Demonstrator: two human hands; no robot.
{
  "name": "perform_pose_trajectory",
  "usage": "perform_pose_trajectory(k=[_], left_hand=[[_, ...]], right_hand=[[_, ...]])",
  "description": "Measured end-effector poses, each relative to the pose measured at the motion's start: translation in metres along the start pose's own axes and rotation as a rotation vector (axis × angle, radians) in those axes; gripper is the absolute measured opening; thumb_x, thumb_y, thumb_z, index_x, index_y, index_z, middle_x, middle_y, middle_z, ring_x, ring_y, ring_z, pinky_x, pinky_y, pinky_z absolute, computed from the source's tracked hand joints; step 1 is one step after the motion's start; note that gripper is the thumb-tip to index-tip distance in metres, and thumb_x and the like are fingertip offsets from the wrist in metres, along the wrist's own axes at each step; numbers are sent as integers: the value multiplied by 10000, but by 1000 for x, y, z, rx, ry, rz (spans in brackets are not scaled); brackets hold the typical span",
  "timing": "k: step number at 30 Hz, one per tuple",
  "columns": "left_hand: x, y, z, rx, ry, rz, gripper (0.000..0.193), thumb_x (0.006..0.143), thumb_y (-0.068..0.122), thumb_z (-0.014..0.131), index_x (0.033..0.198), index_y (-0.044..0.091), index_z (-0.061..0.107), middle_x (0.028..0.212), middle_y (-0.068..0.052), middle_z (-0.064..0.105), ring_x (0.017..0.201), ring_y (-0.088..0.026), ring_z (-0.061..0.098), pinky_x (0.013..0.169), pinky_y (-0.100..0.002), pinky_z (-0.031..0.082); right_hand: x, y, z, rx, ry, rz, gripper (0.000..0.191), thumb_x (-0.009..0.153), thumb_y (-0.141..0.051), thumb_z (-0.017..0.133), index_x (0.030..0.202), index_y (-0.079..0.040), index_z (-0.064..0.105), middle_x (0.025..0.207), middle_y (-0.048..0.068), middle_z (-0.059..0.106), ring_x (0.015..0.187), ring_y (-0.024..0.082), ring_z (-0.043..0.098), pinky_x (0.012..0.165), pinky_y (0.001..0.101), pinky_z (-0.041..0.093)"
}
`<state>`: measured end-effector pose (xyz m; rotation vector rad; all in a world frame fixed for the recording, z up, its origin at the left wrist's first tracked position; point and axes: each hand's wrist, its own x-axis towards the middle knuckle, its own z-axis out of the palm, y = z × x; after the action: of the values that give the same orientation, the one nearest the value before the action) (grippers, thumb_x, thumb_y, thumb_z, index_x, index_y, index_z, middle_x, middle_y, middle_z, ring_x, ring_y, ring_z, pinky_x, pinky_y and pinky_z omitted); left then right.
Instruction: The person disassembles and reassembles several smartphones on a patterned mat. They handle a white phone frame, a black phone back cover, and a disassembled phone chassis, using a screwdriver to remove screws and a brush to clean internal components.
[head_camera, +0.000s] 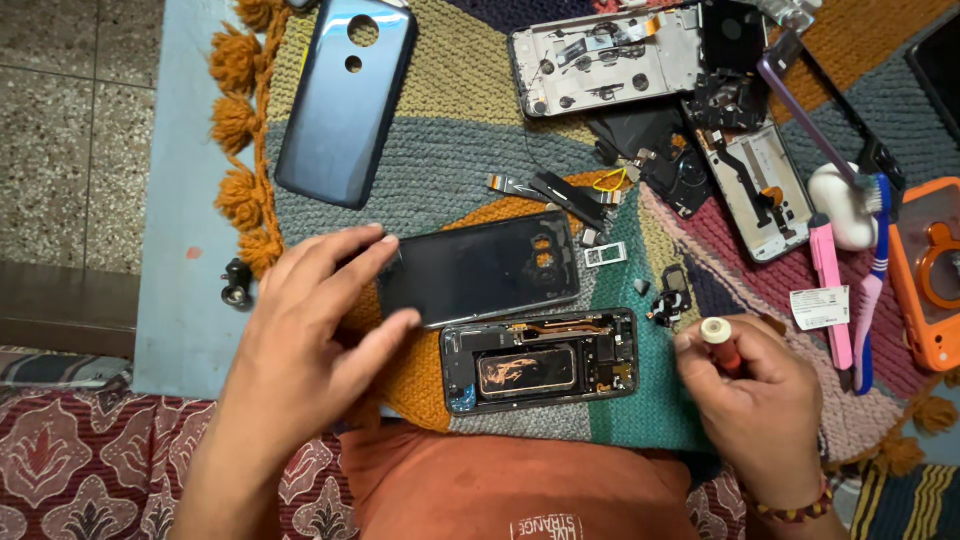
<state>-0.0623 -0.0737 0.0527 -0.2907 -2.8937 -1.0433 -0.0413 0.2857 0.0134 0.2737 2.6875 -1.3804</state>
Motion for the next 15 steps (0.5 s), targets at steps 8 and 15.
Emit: perform_pose_trajectory(k=[8, 15], left_hand=[[15, 7, 11, 154, 56, -63, 269, 873, 183, 789, 1103, 45, 772, 1070, -93, 677, 1043, -325, 610, 941, -444, 481], [20, 9, 10, 188, 22, -98, 233, 885, 191, 771, 1069, 49, 785, 1015, -84, 696, 969, -310, 625, 878, -414, 500]], right_hand=[[-1, -4, -3, -123, -18, 0, 61, 897, -56, 737, 946, -25, 756, 812, -13, 655, 686, 36, 550, 601, 200, 440], [-2, -5, -4, -167, -31, -12, 80, 875, -58, 746, 947, -30, 764, 848, 12, 703, 709, 71, 615, 623, 223, 483]])
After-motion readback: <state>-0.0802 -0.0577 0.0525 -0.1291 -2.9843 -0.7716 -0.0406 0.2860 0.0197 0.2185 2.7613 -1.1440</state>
